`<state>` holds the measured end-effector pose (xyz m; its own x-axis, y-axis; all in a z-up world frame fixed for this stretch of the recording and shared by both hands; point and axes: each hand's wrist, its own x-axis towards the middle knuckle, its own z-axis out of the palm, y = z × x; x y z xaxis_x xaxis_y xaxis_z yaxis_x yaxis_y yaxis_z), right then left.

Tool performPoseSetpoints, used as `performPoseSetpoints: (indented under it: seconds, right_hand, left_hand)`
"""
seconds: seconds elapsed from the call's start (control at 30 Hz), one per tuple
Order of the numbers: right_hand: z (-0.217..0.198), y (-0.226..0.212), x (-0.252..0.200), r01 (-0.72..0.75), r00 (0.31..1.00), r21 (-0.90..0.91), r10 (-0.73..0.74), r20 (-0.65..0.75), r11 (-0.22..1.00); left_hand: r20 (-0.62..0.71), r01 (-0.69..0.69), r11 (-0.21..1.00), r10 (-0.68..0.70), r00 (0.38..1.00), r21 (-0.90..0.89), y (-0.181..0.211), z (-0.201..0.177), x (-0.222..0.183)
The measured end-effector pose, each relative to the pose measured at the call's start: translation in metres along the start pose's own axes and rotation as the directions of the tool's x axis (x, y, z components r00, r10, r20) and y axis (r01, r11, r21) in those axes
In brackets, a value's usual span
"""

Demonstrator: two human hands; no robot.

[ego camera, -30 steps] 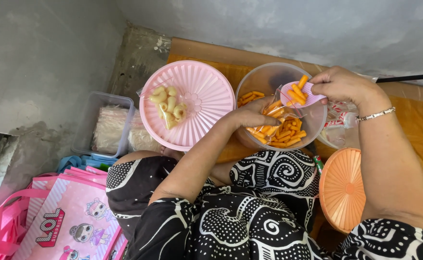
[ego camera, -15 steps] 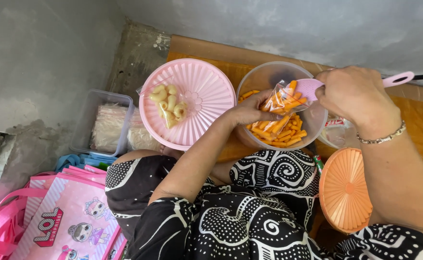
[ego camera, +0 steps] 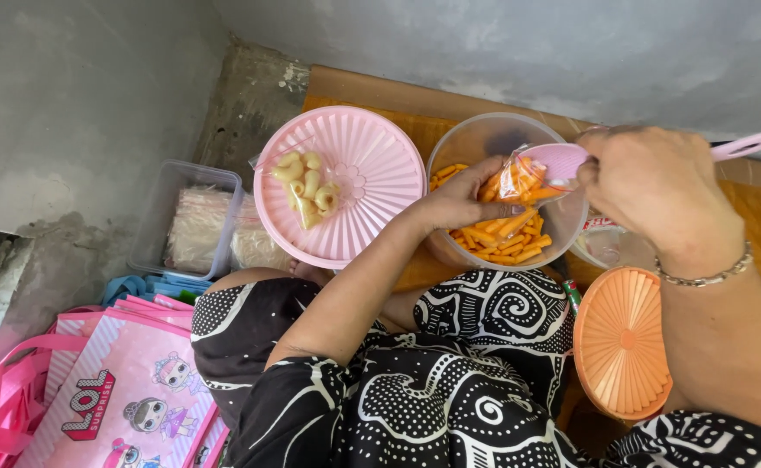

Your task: The person scoops light-colored shell-shaped snacks from a clear container into small plastic bags using a pink scoop, then ties the bags closed. They repeat the process with orange stick-shaped snacks from a second container, filling and tying additional bags.

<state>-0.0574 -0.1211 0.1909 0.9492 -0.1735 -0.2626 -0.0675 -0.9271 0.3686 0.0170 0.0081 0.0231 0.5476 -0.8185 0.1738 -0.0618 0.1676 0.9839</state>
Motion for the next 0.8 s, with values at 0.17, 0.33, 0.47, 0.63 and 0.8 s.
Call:
performPoseSetpoints:
  seconds: [0.17, 0.33, 0.47, 0.63, 0.8]
  right_hand:
    - [0.018, 0.028, -0.006, -0.1, 0.97, -0.086, 0.078, -0.229, 0.991]
    - [0.01, 0.009, -0.011, 0.046, 0.995, 0.029, -0.043, -0.092, 0.999]
    - [0.029, 0.024, -0.01, 0.038, 0.957, 0.025, -0.029, -0.289, 0.999]
    - [0.038, 0.037, -0.015, 0.147, 0.89, 0.346, 0.029, -0.455, 0.926]
    - [0.05, 0.021, -0.013, 0.281, 0.915, 0.755, 0.073, -0.397, 0.592]
  left_hand:
    - [-0.015, 0.041, 0.996, -0.043, 0.999, -0.085, 0.012, 0.002, -0.004]
    - [-0.018, -0.131, 0.99, 0.13, 0.991, -0.054, 0.001, 0.011, 0.002]
    - [-0.03, -0.005, 1.0, 0.004, 1.0, -0.019, 0.018, 0.01, -0.004]
    - [-0.06, 0.043, 0.981, -0.056, 0.997, -0.191, 0.019, 0.011, -0.006]
    - [-0.071, -0.136, 0.943, 0.12, 0.99, -0.303, 0.009, 0.012, -0.001]
